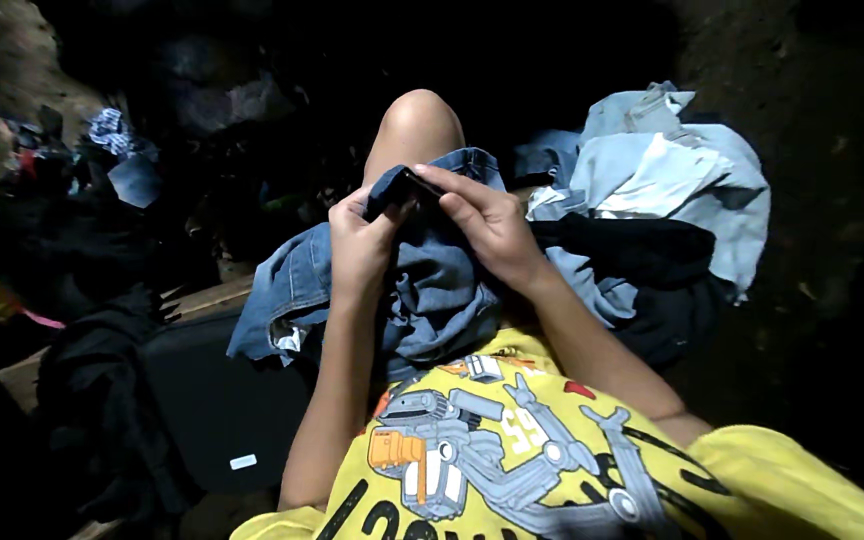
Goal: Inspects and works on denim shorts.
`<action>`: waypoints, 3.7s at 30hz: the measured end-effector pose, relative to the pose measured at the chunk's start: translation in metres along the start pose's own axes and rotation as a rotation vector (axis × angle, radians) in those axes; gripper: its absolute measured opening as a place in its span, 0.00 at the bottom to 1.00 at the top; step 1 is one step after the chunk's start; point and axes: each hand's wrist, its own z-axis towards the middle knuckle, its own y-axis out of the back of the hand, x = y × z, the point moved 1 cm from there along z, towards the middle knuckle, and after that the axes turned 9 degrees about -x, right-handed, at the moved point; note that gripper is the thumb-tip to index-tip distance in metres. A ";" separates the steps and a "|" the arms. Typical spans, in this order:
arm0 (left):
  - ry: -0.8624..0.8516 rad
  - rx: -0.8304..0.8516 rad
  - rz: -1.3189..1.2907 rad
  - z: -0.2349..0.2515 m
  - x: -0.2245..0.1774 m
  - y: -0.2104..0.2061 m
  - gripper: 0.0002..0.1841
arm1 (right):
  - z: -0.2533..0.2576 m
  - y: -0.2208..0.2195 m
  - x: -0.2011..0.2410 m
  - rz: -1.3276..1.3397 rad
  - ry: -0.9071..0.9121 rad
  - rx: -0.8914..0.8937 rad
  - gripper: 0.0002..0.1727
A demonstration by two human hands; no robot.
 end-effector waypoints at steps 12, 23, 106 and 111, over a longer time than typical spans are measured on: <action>0.044 -0.004 -0.002 0.000 -0.006 0.002 0.07 | 0.010 0.018 0.016 0.015 -0.077 0.172 0.22; 0.100 -0.035 -0.079 -0.004 -0.007 -0.004 0.07 | -0.016 -0.014 0.002 -0.341 0.123 -0.193 0.26; 0.031 -0.012 -0.025 0.002 -0.005 0.000 0.09 | -0.008 -0.006 0.000 -0.256 0.123 -0.122 0.25; 0.000 0.003 0.016 0.002 -0.003 0.000 0.08 | 0.002 -0.019 0.003 -0.257 0.097 -0.174 0.24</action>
